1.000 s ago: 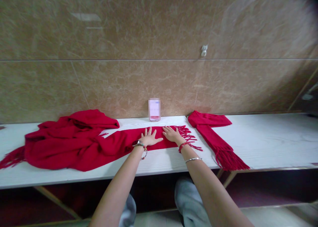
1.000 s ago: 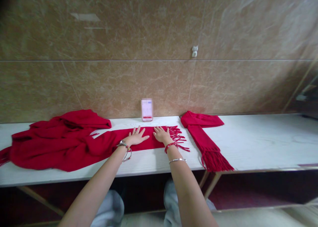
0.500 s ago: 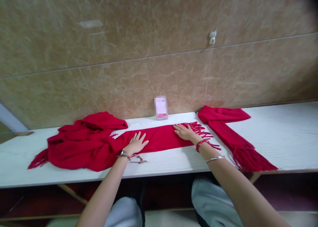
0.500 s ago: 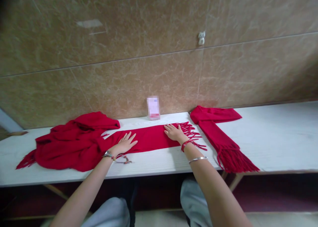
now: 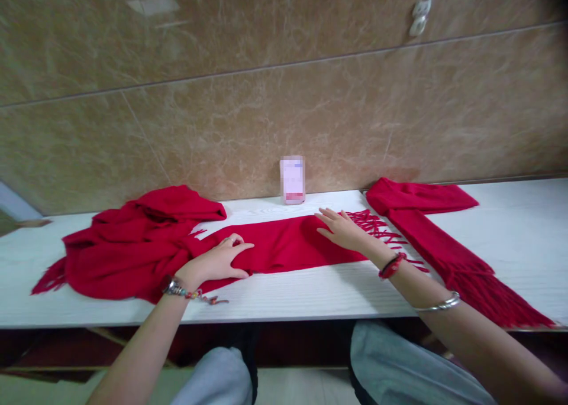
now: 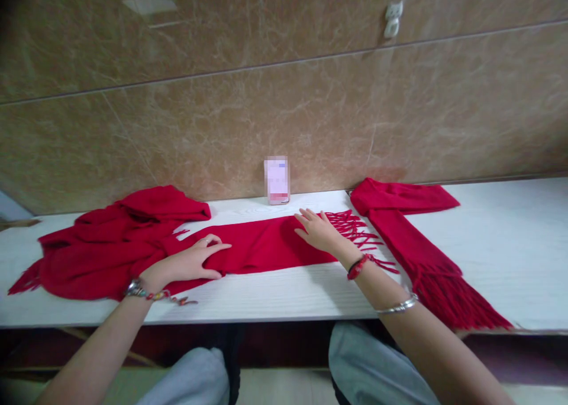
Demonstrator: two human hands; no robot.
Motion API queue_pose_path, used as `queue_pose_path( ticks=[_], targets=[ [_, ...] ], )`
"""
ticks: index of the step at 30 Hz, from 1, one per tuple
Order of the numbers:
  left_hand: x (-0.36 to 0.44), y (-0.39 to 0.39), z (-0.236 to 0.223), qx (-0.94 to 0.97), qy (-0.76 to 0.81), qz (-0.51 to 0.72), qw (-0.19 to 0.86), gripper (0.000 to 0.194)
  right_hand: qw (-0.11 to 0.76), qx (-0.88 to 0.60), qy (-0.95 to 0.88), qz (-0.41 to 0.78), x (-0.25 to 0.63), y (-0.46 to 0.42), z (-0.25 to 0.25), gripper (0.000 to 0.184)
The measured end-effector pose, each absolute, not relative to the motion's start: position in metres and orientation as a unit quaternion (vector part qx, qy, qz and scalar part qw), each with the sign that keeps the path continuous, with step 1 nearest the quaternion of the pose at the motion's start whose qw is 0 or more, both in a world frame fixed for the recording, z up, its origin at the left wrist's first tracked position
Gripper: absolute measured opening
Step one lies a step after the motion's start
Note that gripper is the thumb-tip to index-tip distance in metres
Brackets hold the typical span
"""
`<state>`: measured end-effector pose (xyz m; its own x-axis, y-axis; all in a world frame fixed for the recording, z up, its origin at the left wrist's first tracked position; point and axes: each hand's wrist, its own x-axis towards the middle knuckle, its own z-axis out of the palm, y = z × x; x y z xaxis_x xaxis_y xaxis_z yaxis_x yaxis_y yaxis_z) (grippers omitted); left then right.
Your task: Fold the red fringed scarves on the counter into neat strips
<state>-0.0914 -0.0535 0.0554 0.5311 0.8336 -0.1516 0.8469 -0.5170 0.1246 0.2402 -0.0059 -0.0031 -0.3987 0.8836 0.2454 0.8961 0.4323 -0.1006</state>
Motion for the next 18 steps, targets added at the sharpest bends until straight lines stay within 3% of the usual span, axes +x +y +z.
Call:
queue_pose_path(
  ticks=[3, 5, 9, 14, 18],
  targets=[
    [-0.091, -0.052, 0.061, 0.884, 0.459, -0.025, 0.082, 0.040, 0.139, -0.462, -0.876, 0.015, 0.229, -0.015, 0.002, 0.052],
    [-0.093, -0.050, 0.065, 0.886, 0.458, -0.018, 0.068, 0.037, 0.105, -0.445, -0.889, 0.028, 0.224, -0.022, -0.001, 0.050],
    [-0.095, -0.051, 0.064, 0.876, 0.480, -0.016, 0.037, 0.050, 0.054, -0.435, -0.898, 0.039, 0.224, -0.026, -0.013, 0.044],
    [-0.087, -0.061, 0.038, 0.860, 0.492, -0.088, 0.105, 0.056, 0.051, -0.446, -0.893, 0.033, 0.226, -0.024, -0.016, 0.049],
    [-0.101, -0.060, 0.020, 0.848, 0.517, -0.068, 0.099, 0.066, 0.060, -0.447, -0.892, 0.030, 0.231, -0.026, -0.017, 0.050]
  ],
)
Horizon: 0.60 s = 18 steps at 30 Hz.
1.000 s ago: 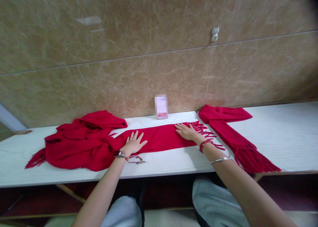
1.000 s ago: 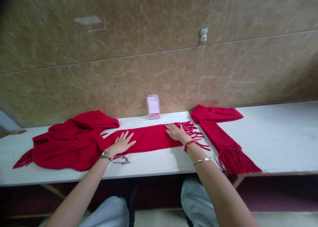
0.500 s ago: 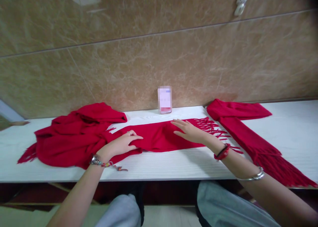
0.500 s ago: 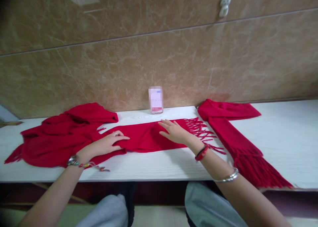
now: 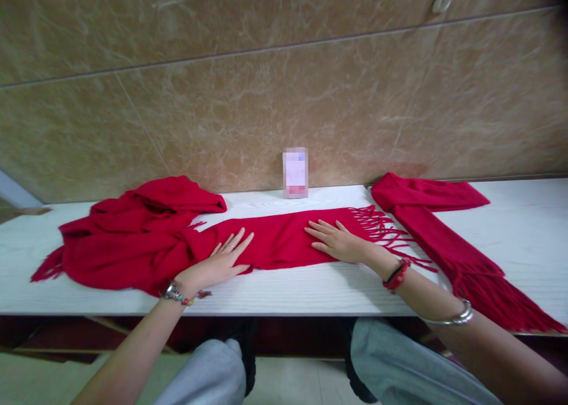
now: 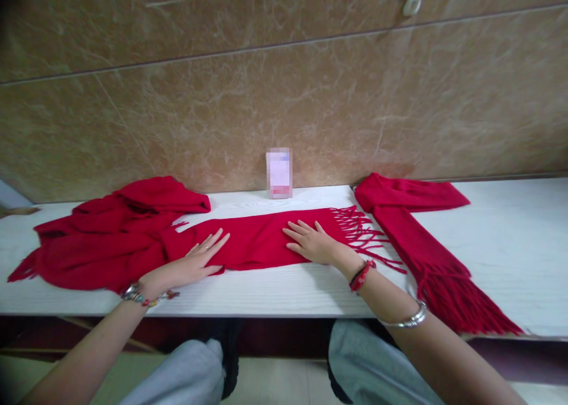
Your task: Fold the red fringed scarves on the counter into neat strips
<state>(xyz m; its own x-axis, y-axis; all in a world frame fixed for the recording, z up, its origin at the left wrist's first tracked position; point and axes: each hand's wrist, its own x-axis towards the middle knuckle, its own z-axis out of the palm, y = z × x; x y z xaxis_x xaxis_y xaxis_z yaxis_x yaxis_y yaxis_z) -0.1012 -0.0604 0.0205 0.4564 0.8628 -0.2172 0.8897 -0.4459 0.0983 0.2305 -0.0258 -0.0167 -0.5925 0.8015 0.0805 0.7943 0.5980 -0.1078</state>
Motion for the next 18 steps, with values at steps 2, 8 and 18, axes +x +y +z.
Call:
queue_pose_path(
  ticks=[2, 8, 18],
  targets=[
    [-0.116, -0.058, 0.017, 0.838, 0.534, -0.059, 0.093, 0.071, 0.062, -0.444, -0.893, 0.027, 0.234, -0.026, -0.019, 0.050],
    [-0.125, -0.063, 0.020, 0.857, 0.511, -0.060, 0.040, 0.052, 0.061, -0.443, -0.894, 0.024, 0.236, -0.028, -0.017, 0.048],
    [-0.098, -0.078, 0.055, 0.885, 0.452, 0.000, 0.114, 0.049, 0.098, -0.329, -0.923, 0.175, 0.233, -0.053, 0.008, 0.047]
  ],
)
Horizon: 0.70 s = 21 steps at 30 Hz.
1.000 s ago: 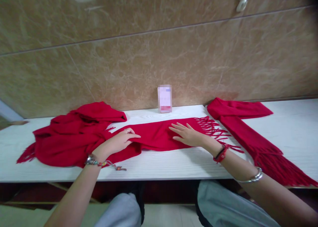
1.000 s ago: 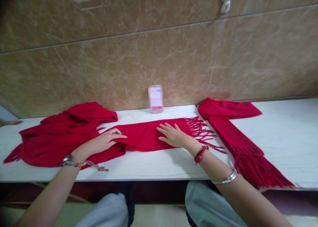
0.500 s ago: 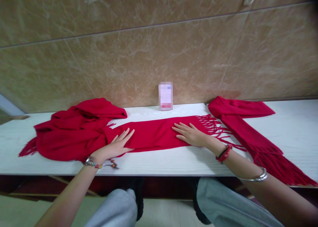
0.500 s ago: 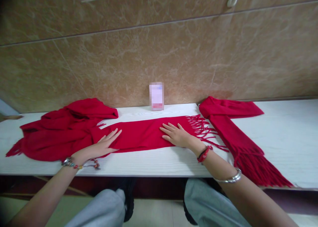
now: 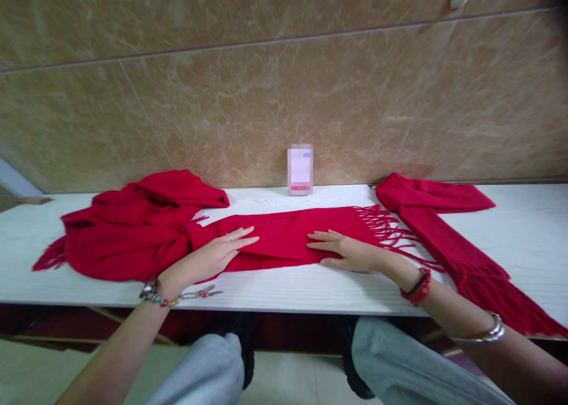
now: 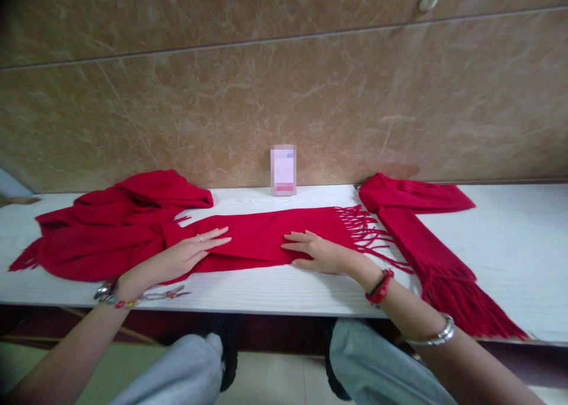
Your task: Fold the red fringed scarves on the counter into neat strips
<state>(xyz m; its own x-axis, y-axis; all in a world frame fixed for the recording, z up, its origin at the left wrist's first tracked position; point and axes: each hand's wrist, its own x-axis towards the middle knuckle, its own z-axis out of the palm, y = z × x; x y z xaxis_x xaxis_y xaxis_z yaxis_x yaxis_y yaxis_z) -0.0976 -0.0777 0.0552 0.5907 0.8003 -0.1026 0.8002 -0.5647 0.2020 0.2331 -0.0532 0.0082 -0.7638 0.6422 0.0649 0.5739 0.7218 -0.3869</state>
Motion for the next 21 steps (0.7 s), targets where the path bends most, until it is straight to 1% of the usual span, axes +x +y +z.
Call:
queue_pose_path(
  ticks=[3, 8, 10, 14, 21],
  targets=[
    [-0.101, -0.080, 0.045, 0.883, 0.445, -0.043, 0.143, 0.043, 0.100, -0.317, -0.926, 0.178, 0.235, -0.053, 0.006, 0.043],
    [-0.101, -0.082, 0.040, 0.871, 0.457, -0.089, 0.158, 0.041, 0.140, -0.300, -0.926, 0.181, 0.240, -0.052, 0.004, 0.039],
    [-0.099, -0.081, 0.047, 0.864, 0.465, -0.089, 0.170, 0.041, 0.163, -0.301, -0.921, 0.186, 0.242, -0.050, 0.003, 0.037],
    [-0.100, -0.079, 0.057, 0.868, 0.457, -0.047, 0.188, 0.043, 0.206, -0.297, -0.910, 0.204, 0.246, -0.046, -0.001, 0.034],
    [-0.105, -0.075, 0.047, 0.864, 0.462, -0.071, 0.185, 0.040, 0.229, -0.282, -0.908, 0.209, 0.246, -0.043, -0.004, 0.032]
  ],
)
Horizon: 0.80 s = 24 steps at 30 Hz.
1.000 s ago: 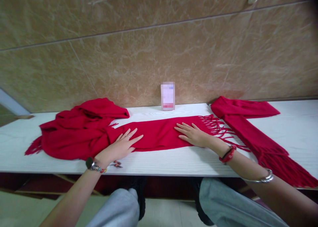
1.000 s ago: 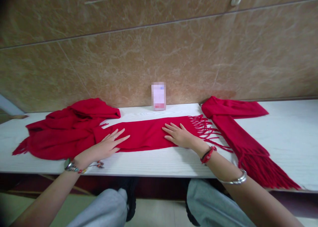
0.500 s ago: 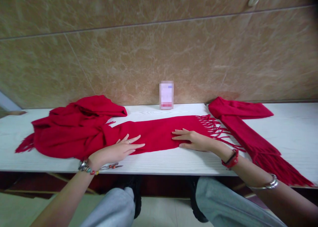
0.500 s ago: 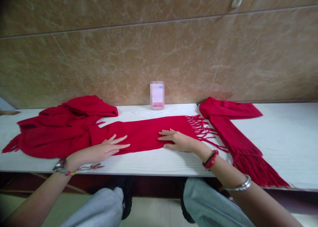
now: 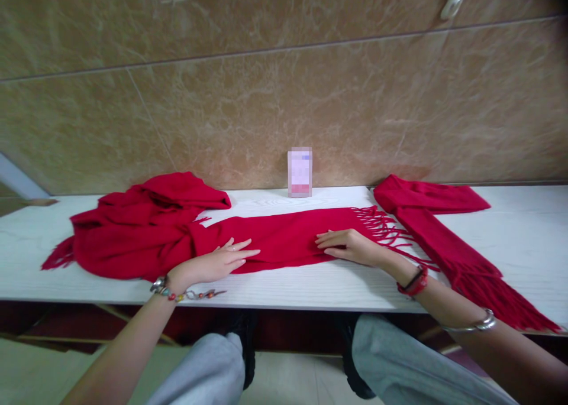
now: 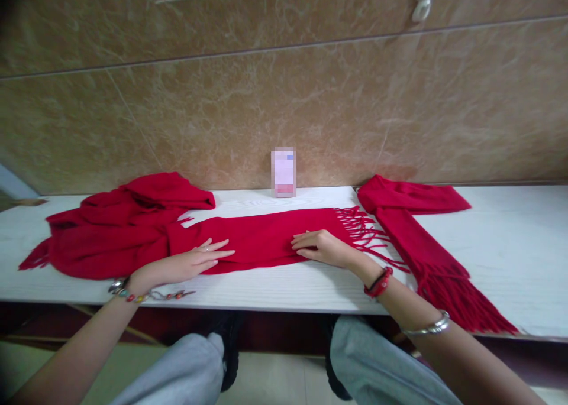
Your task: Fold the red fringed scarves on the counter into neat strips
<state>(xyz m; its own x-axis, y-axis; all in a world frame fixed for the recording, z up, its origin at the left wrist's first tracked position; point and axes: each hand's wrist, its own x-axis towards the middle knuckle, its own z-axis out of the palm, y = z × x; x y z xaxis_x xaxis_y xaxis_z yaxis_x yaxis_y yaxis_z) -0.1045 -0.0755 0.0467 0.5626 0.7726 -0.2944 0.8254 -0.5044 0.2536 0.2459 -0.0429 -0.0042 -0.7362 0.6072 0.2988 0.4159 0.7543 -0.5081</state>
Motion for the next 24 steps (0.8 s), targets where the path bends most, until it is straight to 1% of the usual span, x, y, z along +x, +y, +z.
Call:
queue_pose_path(
  ticks=[5, 9, 14, 19, 24],
  targets=[
    [-0.105, -0.073, 0.049, 0.868, 0.445, -0.039, 0.217, 0.043, 0.233, -0.273, -0.903, 0.235, 0.246, -0.044, -0.005, 0.031],
    [-0.105, -0.074, 0.055, 0.860, 0.454, -0.033, 0.229, 0.047, 0.262, -0.287, -0.884, 0.259, 0.245, -0.045, -0.006, 0.024],
    [-0.106, -0.076, 0.058, 0.858, 0.456, 0.006, 0.237, 0.048, 0.262, -0.284, -0.868, 0.312, 0.249, -0.045, -0.002, 0.026],
    [-0.106, -0.076, 0.054, 0.858, 0.448, -0.083, 0.238, 0.039, 0.233, -0.269, -0.873, 0.333, 0.253, -0.043, 0.002, 0.028],
    [-0.104, -0.080, 0.054, 0.855, 0.457, -0.119, 0.215, 0.033, 0.224, -0.265, -0.884, 0.314, 0.251, -0.043, 0.001, 0.027]
  ],
)
